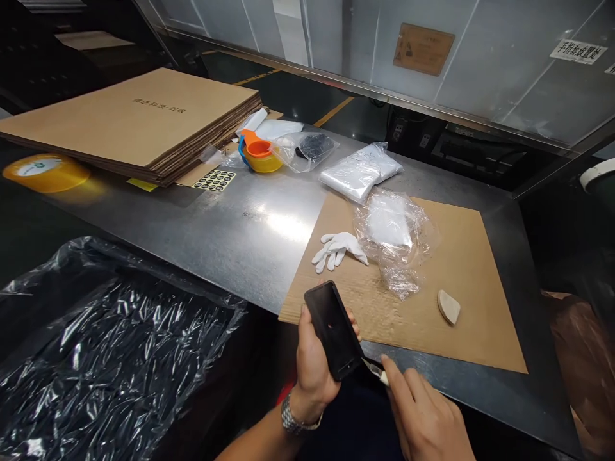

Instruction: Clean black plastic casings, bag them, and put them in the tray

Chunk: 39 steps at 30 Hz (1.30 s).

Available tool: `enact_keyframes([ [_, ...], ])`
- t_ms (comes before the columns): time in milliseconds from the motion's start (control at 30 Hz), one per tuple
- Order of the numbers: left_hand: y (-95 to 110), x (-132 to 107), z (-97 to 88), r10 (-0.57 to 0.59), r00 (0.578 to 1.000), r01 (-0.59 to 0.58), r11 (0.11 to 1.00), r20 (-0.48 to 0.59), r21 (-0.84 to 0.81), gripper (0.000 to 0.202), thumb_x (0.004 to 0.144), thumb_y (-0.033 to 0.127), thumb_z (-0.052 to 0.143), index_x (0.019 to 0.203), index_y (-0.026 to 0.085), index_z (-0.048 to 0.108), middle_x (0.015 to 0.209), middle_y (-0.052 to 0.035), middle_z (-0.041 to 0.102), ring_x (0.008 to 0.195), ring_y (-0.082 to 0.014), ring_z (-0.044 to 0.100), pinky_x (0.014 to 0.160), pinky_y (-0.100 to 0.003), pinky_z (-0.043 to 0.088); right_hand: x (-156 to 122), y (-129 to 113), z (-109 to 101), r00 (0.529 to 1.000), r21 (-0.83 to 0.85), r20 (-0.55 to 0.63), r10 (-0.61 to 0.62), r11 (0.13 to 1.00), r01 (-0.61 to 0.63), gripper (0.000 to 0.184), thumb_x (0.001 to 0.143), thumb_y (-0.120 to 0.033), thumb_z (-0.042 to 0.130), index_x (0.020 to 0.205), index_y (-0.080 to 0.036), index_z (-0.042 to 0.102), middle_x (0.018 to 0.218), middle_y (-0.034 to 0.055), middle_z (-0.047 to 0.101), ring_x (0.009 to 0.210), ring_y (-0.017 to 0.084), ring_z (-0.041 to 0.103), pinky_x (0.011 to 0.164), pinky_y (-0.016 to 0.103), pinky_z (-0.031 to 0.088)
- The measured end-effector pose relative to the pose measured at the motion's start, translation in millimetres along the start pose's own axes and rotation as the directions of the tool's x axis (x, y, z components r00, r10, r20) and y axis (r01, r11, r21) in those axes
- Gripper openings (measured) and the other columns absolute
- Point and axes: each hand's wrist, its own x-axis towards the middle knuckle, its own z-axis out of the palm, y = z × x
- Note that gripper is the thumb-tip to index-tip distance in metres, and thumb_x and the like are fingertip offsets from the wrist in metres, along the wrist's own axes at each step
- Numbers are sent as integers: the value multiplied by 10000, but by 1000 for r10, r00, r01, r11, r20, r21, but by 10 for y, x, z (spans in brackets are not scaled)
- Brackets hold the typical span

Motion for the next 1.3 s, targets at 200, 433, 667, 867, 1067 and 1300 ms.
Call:
enact_keyframes([
  [200, -9, -27, 24, 28, 999, -29, 999, 47, 19, 466, 881, 509, 347, 1274, 273, 433, 646, -18, 588, 534, -140, 541, 520, -239, 457, 5, 3, -88, 1000, -50, -16, 12, 999, -13, 340, 962, -282, 341, 1101, -110, 598, 621, -1, 502, 499, 97, 516, 445, 221, 364],
  [433, -13, -49, 10, 33, 998, -35, 999, 61, 28, 533, 876, 522, 348, 1351, 281, 348, 653, -19, 579, 536, -142, 532, 525, -244, 460, -6, -15, -96, 1000, -86, -15, 13, 996, -14, 330, 962, -290, 355, 1085, -113, 605, 597, -12, 507, 485, 93, 519, 463, 236, 354],
  [667, -31, -51, 11, 49, 994, -53, 998, 95, 36, 513, 886, 519, 319, 1351, 304, 341, 657, -20, 578, 550, -143, 533, 529, -242, 457, 2, -11, -88, 1000, -92, -5, 4, 996, -4, 335, 970, -285, 337, 1076, -111, 603, 590, -16, 511, 475, 89, 521, 449, 236, 332],
  [867, -55, -56, 8, 83, 993, -87, 995, 81, 53, 506, 895, 511, 299, 1350, 295, 346, 665, -23, 583, 556, -139, 535, 532, -239, 462, -14, 20, -73, 1000, -74, 22, 0, 997, 2, 329, 970, -278, 336, 1067, -116, 606, 594, -15, 522, 478, 85, 533, 437, 232, 326],
  [1067, -88, -66, -19, 106, 991, -113, 991, 85, 78, 530, 895, 506, 317, 1367, 266, 321, 680, -27, 588, 561, -142, 543, 528, -245, 473, -46, 10, -31, 999, -104, 20, 25, 994, -23, 336, 972, -294, 330, 1066, -133, 610, 584, -20, 512, 471, 87, 526, 435, 240, 307],
  [1300, -71, -35, -27, -17, 1000, 13, 991, 24, 130, 547, 875, 540, 362, 1265, 166, 447, 673, -35, 586, 530, -130, 526, 504, -239, 465, -29, 49, -21, 999, -111, -42, -5, 994, 1, 305, 971, -271, 342, 1066, -126, 592, 560, -20, 516, 471, 108, 504, 505, 262, 307],
])
